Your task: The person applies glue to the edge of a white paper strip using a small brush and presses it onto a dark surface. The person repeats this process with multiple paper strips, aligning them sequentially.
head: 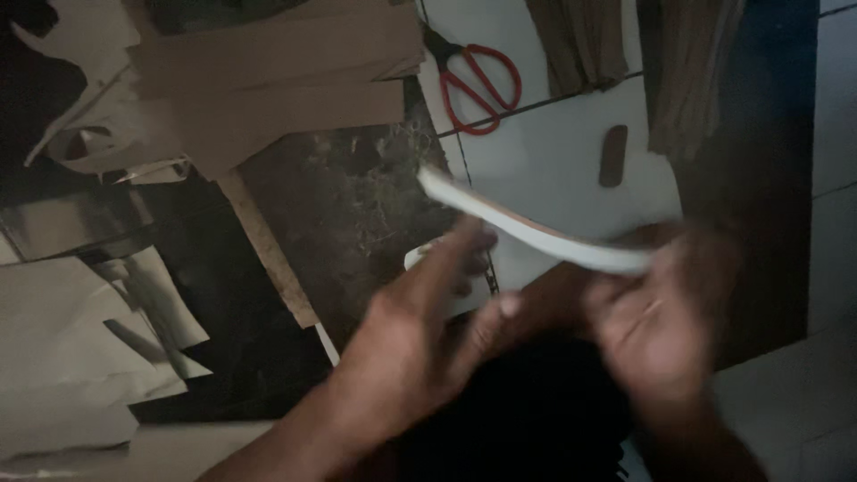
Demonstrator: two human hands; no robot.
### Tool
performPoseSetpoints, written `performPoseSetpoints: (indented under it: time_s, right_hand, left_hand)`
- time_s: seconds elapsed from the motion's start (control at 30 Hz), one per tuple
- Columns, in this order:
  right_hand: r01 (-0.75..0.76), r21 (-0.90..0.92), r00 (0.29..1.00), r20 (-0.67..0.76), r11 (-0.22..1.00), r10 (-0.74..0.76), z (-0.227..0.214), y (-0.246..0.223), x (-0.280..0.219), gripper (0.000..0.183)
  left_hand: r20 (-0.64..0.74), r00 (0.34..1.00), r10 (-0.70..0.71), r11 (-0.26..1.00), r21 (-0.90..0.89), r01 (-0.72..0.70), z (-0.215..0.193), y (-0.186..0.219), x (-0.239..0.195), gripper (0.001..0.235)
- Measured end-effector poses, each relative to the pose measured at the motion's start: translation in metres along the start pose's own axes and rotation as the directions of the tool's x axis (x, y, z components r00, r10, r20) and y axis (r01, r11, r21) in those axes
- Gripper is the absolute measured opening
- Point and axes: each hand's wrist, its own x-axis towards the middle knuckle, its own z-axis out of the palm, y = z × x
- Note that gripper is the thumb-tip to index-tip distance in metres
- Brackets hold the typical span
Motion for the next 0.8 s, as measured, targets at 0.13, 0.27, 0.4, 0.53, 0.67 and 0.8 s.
performPoseSetpoints:
  time_s: [0.13,0.27,0.4,0.53,0.67,0.8]
  right_hand:
    - [-0.267,-0.487,0.963,-0.104,0.832,0.248,0.062,0.047,-0.045,0.028]
    - [0.295,-0.861,0.783,0.467,0.415,0.411,0.079,0.045,-0.047,0.015]
    - [0.618,-0.784,0.786,0.616,0.058,-0.053,0.083,0.024,-0.017,0.022]
    - [0.679,-0.732,0.728,0.680,-0.043,-0.084,0.115,0.003,0.018,0.033]
    - [0.714,-0.688,0.690,0.723,-0.127,-0.034,0.147,-0.002,0.030,0.040]
    - [0.715,-0.696,0.694,0.718,-0.062,-0.061,0.150,-0.004,0.030,0.037]
  left_hand:
    - [-0.166,0.980,-0.106,0.893,-0.449,0.021,-0.014,0.007,0.003,0.043]
    - [0.093,0.934,-0.345,0.891,-0.279,0.357,-0.035,0.006,0.001,0.039]
    - [0.199,0.975,-0.102,0.942,0.334,0.031,-0.047,0.009,-0.015,0.050]
    - [0.244,0.970,0.017,0.834,0.531,-0.148,-0.048,0.006,-0.020,0.041]
    - [0.180,0.982,0.054,0.788,0.597,-0.152,-0.031,-0.003,-0.019,0.034]
    - [0.068,0.968,0.242,0.746,0.625,-0.231,-0.018,-0.011,-0.022,0.045]
